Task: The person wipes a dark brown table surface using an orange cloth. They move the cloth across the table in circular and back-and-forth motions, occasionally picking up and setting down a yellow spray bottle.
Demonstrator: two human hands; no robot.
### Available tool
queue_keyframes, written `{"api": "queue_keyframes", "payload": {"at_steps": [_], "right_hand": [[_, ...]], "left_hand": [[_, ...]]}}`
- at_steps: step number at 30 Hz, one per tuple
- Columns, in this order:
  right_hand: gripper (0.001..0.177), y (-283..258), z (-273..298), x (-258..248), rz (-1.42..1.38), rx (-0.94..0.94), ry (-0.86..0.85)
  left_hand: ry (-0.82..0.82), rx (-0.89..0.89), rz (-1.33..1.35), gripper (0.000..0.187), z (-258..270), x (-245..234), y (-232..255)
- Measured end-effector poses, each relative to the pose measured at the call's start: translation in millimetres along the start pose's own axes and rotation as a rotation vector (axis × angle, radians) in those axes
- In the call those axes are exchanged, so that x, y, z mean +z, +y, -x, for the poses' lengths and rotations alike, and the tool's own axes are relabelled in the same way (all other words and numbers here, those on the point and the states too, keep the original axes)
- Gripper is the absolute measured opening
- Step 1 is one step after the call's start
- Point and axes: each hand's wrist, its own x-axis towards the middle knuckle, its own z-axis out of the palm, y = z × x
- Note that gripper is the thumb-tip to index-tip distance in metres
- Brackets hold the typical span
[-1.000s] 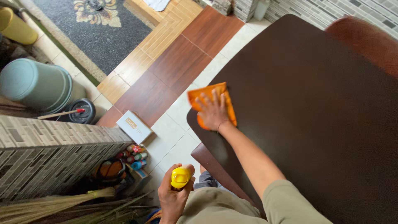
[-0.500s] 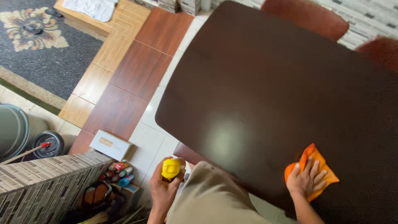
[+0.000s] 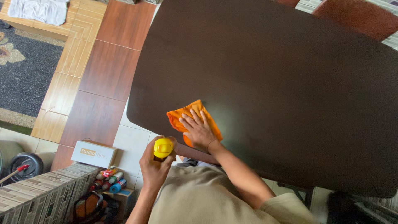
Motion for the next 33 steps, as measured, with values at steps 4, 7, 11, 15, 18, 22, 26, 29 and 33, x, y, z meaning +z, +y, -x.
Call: {"api": "queue_keyframes", "payload": {"at_steps": [4, 7, 11, 15, 18, 22, 26, 29, 33], "right_hand": [[0.06, 87, 93, -40, 0.181, 0.422, 0.085], [0.066, 155, 167, -74, 0.178, 0.869, 0.143], [0.073, 177, 171, -62, 0.182, 1.167, 0.264], [0.069, 89, 107, -7, 0.233, 0.895, 0.217], [0.066, 45, 95, 4, 0.079, 0.362, 0.313], [0.057, 99, 116, -31, 0.038, 0.173, 0.272], [0.056, 138, 128, -49, 0.209, 0.634, 0.272], [0.054, 109, 122, -37, 0.143, 0.491, 0.45], [0.06, 77, 124, -35, 0.105, 0.069, 0.121]], "left_hand": [[-0.069, 0.001, -0.041, 0.05, -1, 11, 7], [-0.093, -0.015, -0.068, 0.05, 2, 12, 12], [-0.104, -0.005, -0.073, 0.051, 4, 14, 11], [-0.107, -0.055, -0.031, 0.052, 2, 19, 13], [-0.127, 0.035, -0.071, 0.049, 0, 32, 16], [-0.147, 0.12, -0.144, 0.051, -3, 40, 17], [-0.141, 0.183, -0.208, 0.052, 5, 38, 21], [-0.165, 0.102, -0.133, 0.051, 4, 40, 24], [-0.187, -0.111, -0.063, 0.052, 1, 44, 21]]}}
